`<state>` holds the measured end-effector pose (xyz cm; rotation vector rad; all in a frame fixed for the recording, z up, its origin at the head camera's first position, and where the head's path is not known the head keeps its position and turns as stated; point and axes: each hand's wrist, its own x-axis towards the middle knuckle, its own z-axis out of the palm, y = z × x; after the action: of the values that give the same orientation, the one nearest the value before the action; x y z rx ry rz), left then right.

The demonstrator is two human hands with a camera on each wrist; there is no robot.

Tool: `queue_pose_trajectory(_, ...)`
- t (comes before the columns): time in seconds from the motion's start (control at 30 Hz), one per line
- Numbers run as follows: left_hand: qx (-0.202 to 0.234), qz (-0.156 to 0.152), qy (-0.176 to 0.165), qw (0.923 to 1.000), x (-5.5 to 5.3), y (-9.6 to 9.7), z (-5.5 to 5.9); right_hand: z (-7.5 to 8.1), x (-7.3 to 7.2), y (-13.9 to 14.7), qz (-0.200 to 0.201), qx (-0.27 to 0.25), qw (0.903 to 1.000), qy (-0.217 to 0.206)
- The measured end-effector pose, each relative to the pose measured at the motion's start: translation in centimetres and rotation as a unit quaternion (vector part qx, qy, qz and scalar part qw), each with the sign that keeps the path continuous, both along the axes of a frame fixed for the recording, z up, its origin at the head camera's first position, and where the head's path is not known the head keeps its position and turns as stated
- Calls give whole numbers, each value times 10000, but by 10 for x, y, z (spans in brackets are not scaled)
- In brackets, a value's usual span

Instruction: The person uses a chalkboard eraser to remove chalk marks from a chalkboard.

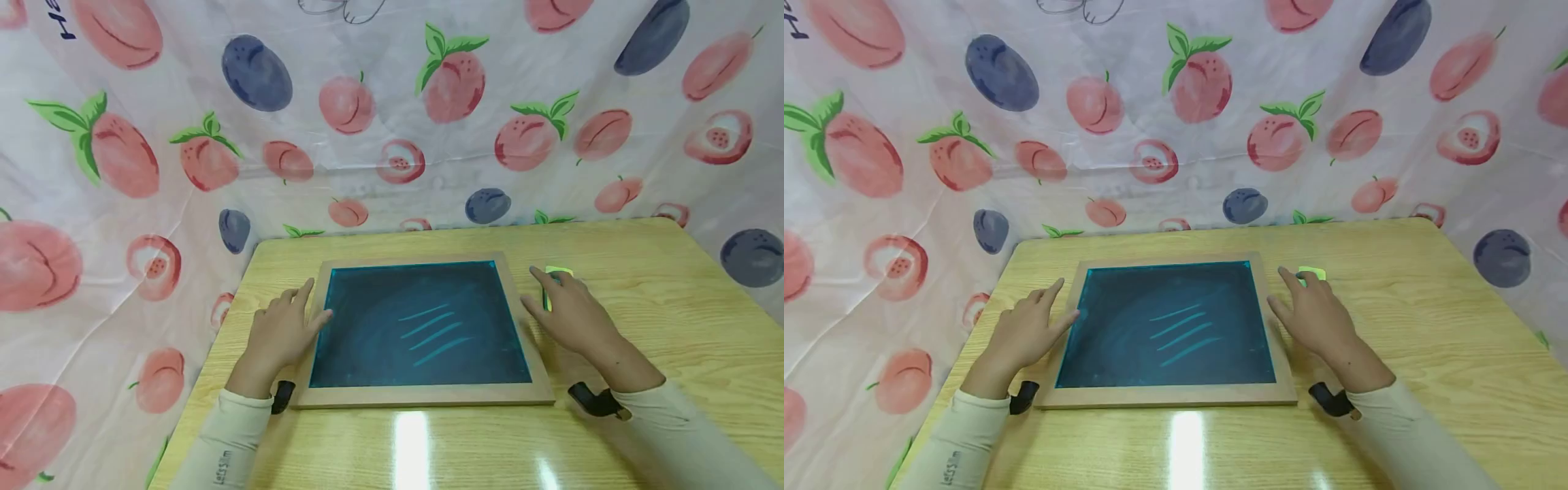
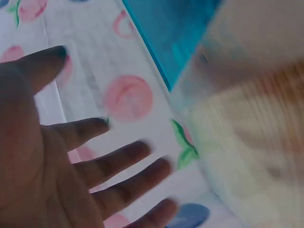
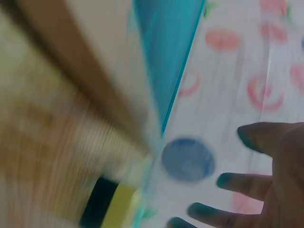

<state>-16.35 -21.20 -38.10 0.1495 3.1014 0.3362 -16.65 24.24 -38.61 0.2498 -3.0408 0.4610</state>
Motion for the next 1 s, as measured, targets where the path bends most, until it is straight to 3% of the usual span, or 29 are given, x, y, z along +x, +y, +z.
queue_pose_trajectory(0.23,352,248,-762,9962,-9,-28,-24,-24,-22,35,-490,-347,9976,-355)
queue_pose_trajectory(0.47,1122,51,-1267,9856,-22,-35,-41,-32,-29,43,-743,-418,9924,-884)
queue_pose_trajectory(0.73,1864,-298,-1545,9698,-29,-35,-52,-34,-27,39,-651,-328,9915,-1080)
queue_pose_trajectory(1.0,2263,-313,-1721,9582,-29,-43,-55,-37,-28,36,-614,-358,9917,-1071)
